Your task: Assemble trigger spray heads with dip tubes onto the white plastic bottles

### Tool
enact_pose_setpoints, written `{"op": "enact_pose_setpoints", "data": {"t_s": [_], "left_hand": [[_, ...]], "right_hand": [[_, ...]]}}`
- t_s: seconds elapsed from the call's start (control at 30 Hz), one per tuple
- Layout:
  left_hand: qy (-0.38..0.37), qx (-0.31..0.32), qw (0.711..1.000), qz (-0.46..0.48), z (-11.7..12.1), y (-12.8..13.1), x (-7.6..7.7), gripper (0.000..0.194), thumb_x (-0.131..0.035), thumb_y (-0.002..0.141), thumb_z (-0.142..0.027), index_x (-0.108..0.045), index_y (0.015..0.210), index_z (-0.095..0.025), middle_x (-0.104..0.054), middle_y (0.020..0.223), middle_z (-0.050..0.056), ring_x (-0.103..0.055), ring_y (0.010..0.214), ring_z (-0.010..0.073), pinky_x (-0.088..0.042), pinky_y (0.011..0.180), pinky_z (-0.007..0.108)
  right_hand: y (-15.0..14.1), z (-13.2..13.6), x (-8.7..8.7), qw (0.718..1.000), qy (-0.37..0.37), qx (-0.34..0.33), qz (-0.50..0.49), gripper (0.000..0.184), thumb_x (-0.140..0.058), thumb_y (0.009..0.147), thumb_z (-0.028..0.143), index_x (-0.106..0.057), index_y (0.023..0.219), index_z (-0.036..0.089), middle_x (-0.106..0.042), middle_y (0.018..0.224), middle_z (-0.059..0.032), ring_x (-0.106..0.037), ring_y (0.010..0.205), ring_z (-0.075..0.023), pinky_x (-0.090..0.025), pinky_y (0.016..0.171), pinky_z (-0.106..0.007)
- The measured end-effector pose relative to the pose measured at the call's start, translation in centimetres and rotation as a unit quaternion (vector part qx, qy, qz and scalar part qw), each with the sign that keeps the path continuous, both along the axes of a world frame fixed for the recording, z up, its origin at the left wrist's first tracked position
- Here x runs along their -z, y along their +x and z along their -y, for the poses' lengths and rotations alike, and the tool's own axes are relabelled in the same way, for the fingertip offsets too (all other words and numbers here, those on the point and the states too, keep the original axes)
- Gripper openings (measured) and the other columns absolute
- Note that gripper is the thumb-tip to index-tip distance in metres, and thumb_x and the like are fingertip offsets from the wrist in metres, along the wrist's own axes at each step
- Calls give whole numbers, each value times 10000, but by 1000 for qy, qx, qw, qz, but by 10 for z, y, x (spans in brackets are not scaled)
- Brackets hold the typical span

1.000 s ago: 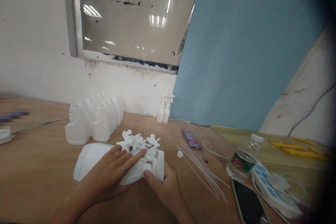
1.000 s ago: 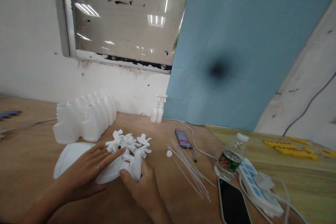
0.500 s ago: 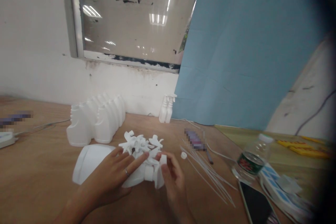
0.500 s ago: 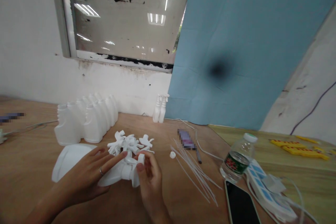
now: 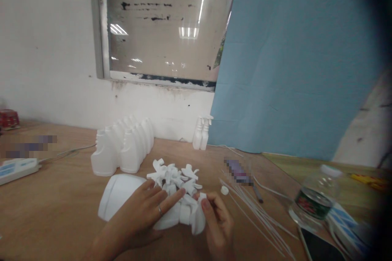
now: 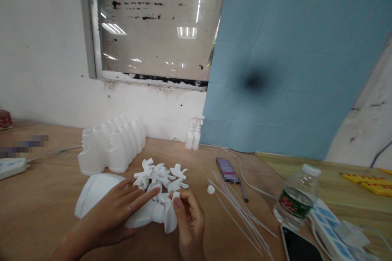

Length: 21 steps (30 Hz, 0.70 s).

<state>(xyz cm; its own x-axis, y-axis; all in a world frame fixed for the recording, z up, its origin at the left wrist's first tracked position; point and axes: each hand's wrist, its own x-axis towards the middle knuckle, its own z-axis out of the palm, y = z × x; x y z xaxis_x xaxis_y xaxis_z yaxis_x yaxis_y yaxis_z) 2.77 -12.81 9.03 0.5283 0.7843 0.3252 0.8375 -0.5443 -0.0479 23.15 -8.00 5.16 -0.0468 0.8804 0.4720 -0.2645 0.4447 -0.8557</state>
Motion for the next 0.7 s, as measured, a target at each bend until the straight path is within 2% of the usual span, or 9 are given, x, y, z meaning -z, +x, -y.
{"op": "enact_pose_setpoints", "data": {"t_s": [0.43, 0.57, 0.7], "left_hand": [[17, -2, 1000, -14, 1, -1, 0, 1035, -690, 757, -254, 10, 1518, -289, -602, 1132, 53, -545, 1011, 278, -331, 1027, 512], [25, 0, 999, -25, 3, -3, -3, 991, -657, 788, -250, 13, 1518, -282, -603, 1126, 51, -546, 992, 269, -340, 1021, 501], [24, 1, 999, -30, 3, -4, -3, 1045, -684, 759, -258, 33, 1519, -267, -602, 1136, 55, -549, 988, 271, -329, 1029, 511]], "right_hand": [[4, -7, 12, 998, -6, -66, -8, 194, -550, 917, 375, -659, 943, 217, -619, 823, -35, -554, 745, -170, -455, 670, -247], [4, -6, 13, 998, -4, -66, -8, 208, -559, 909, 383, -665, 938, 206, -622, 829, -40, -561, 746, -171, -458, 673, -249], [2, -6, 13, 999, -1, -51, -11, 217, -580, 891, 401, -660, 918, 201, -645, 828, -46, -588, 741, -179, -467, 650, -245]]}}
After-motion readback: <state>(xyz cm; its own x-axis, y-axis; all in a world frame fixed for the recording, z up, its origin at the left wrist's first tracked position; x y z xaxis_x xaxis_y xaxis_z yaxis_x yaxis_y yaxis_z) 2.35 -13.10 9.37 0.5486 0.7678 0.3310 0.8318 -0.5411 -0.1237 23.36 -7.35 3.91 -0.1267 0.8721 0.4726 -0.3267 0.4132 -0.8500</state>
